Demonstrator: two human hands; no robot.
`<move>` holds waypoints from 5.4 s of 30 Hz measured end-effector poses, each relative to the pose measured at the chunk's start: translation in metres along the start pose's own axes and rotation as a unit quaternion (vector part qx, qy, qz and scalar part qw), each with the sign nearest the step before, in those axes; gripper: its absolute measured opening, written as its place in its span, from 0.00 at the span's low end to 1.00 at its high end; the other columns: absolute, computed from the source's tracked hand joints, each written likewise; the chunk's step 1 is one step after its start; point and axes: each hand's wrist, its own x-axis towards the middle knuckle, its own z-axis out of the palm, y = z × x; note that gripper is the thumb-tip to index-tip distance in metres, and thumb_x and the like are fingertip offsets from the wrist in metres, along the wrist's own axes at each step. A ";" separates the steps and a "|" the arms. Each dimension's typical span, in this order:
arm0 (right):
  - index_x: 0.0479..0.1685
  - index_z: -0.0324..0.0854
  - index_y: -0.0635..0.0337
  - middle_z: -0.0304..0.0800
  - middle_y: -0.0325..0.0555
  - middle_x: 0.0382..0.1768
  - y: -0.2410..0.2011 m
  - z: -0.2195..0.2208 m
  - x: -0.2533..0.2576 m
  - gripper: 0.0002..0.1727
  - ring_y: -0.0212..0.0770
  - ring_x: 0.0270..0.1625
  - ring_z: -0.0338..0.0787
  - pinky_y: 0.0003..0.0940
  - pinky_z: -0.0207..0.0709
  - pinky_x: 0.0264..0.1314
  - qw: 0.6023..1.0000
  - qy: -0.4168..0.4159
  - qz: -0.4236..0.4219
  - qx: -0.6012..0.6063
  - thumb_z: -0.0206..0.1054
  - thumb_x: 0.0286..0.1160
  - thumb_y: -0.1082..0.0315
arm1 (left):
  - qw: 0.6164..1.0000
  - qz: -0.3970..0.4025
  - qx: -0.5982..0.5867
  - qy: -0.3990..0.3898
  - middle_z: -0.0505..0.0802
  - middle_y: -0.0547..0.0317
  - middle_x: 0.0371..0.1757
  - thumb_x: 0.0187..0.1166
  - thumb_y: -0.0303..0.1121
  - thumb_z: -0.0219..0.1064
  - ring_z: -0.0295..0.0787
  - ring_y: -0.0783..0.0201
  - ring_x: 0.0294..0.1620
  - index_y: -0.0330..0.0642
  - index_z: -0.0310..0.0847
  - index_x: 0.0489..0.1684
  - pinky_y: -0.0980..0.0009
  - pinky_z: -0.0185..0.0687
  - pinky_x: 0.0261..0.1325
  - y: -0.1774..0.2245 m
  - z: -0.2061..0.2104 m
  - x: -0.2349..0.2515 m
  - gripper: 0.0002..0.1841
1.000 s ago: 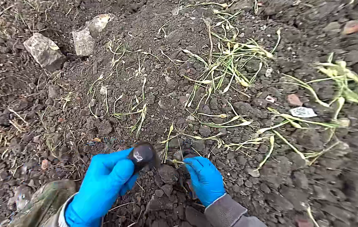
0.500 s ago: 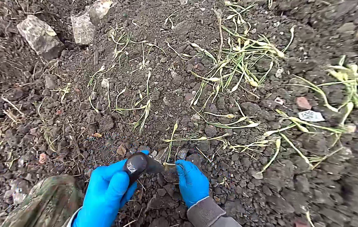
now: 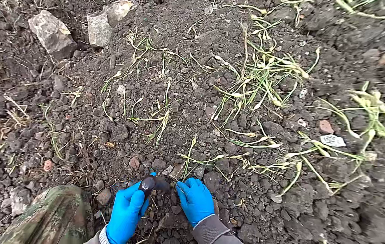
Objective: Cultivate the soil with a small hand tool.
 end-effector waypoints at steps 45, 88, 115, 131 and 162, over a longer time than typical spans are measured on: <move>0.72 0.82 0.54 0.79 0.61 0.75 0.036 -0.044 -0.028 0.23 0.66 0.66 0.88 0.66 0.82 0.61 0.932 -0.350 0.089 -0.016 0.53 0.84 0.79 | 0.972 -0.099 0.056 -0.205 0.75 0.78 0.12 0.72 0.74 0.62 0.65 0.82 0.10 0.54 0.87 0.27 0.83 0.60 0.13 0.023 0.079 0.005 0.31; 0.72 0.81 0.58 0.77 0.60 0.78 -0.038 -0.036 0.047 0.20 0.65 0.63 0.90 0.66 0.83 0.60 0.926 -0.373 0.028 -0.052 0.54 0.85 0.74 | 0.994 -0.081 0.057 -0.051 0.74 0.74 0.10 0.72 0.75 0.60 0.65 0.79 0.08 0.55 0.80 0.16 0.81 0.60 0.11 0.041 0.006 0.010 0.33; 0.64 0.90 0.50 0.92 0.49 0.63 -0.059 -0.016 0.103 0.16 0.52 0.70 0.87 0.51 0.77 0.75 0.966 -0.248 -0.072 -0.020 0.59 0.88 0.68 | 0.990 -0.106 0.017 0.086 0.75 0.66 0.07 0.78 0.72 0.54 0.66 0.74 0.04 0.43 0.82 0.30 0.78 0.62 0.09 0.022 -0.056 0.046 0.36; 0.50 0.96 0.51 0.98 0.47 0.48 -0.037 -0.009 0.082 0.13 0.52 0.56 0.95 0.53 0.86 0.60 0.991 -0.068 -0.107 0.040 0.65 0.81 0.68 | 0.992 -0.109 0.069 -0.016 0.75 0.77 0.12 0.68 0.75 0.63 0.66 0.80 0.12 0.52 0.86 0.25 0.79 0.63 0.17 -0.026 -0.044 0.044 0.33; 0.55 0.94 0.53 0.95 0.55 0.50 -0.065 -0.006 0.117 0.15 0.58 0.55 0.94 0.58 0.87 0.55 0.991 -0.082 -0.103 0.014 0.62 0.84 0.64 | 0.986 -0.127 0.102 -0.032 0.74 0.71 0.12 0.79 0.64 0.60 0.65 0.77 0.12 0.46 0.88 0.28 0.77 0.61 0.18 0.047 -0.109 0.106 0.29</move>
